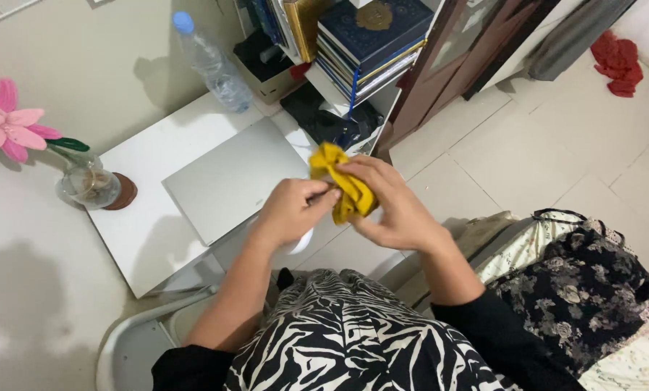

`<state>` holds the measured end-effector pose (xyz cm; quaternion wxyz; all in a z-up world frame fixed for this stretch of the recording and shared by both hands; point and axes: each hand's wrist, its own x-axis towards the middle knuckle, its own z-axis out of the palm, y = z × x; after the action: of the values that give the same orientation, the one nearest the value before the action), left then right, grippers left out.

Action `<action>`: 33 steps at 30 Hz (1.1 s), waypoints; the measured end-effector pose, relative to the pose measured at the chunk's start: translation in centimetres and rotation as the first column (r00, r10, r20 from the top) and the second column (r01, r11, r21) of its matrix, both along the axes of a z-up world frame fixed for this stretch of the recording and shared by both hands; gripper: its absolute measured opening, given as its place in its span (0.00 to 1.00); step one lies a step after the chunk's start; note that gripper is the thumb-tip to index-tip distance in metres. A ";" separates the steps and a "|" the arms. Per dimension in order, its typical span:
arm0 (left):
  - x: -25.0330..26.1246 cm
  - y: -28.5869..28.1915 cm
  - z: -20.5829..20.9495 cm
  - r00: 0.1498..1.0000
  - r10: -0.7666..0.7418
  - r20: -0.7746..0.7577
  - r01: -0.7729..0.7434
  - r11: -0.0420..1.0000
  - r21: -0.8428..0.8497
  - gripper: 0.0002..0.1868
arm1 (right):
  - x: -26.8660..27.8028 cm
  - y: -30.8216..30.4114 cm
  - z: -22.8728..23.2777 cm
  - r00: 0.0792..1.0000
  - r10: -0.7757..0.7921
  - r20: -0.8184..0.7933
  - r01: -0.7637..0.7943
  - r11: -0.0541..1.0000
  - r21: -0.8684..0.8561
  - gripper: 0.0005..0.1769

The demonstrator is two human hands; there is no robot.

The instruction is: Clean and organize items on a desk, including books, a lamp, and decorative flowers.

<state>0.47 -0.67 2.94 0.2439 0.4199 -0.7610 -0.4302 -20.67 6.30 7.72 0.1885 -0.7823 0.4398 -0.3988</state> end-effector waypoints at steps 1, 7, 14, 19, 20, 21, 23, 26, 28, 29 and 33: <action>0.0 0.1 -0.5 1.000 -0.003 0.001 0.003 1.000 0.000 0.16 | 0.2 -0.2 -0.5 1.000 -0.003 0.001 0.003 1.000 0.000 0.35; 0.1 0.9 -1.1 0.983 -0.181 0.015 0.178 0.975 0.134 0.22 | -0.5 -1.3 -4.4 0.968 -0.017 -0.252 0.037 0.996 0.076 0.31; -0.6 1.0 -1.6 0.986 -0.160 -0.055 0.164 0.983 0.077 0.14 | -1.6 -2.2 -8.0 0.949 -0.198 -0.245 0.263 0.927 0.266 0.27; -2.1 0.4 0.4 0.994 -0.091 -0.058 0.096 0.991 0.090 0.14 | 0.1 -2.3 -6.4 0.958 -0.271 -0.089 0.265 0.961 -0.078 0.19; -2.2 0.4 1.1 0.996 -0.077 0.039 0.076 0.997 0.022 0.14 | -0.1 -2.6 -6.9 0.951 -0.300 -0.078 0.288 0.948 -0.133 0.21; -2.4 0.5 1.7 0.990 -0.056 0.132 0.062 0.997 -0.047 0.14 | -0.5 -2.9 -7.3 0.943 -0.326 -0.067 0.309 0.932 -0.188 0.24; -2.5 0.5 2.0 0.996 -0.074 0.058 0.076 0.996 -0.042 0.14 | -1.9 -3.6 -9.9 0.930 -0.367 -0.004 0.364 0.926 -0.101 0.22; -2.8 0.0 1.3 0.995 -0.091 -0.051 0.091 0.996 -0.008 0.14 | -2.8 -3.8 -11.0 0.907 -0.418 0.053 0.418 0.908 0.013 0.19; -2.7 -0.3 0.2 0.993 -0.084 -0.085 0.087 0.996 0.027 0.14 | -2.3 -3.3 -10.1 0.905 -0.422 0.049 0.420 0.906 0.041 0.18; -2.7 -0.7 -0.3 0.987 -0.107 -0.117 0.109 0.994 0.010 0.13 | -1.9 -3.2 -9.1 0.899 -0.436 0.045 0.436 0.900 -0.006 0.20; -2.8 -0.9 -0.5 0.983 -0.160 -0.095 0.163 0.986 0.031 0.11 | -1.1 -2.5 -6.3 0.916 -0.399 0.037 0.398 0.898 -0.187 0.24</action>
<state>-2.36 -1.58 2.49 0.2348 0.3412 -0.7720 -0.4821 -21.78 3.82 1.45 0.0266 -0.6907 0.5504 -0.4683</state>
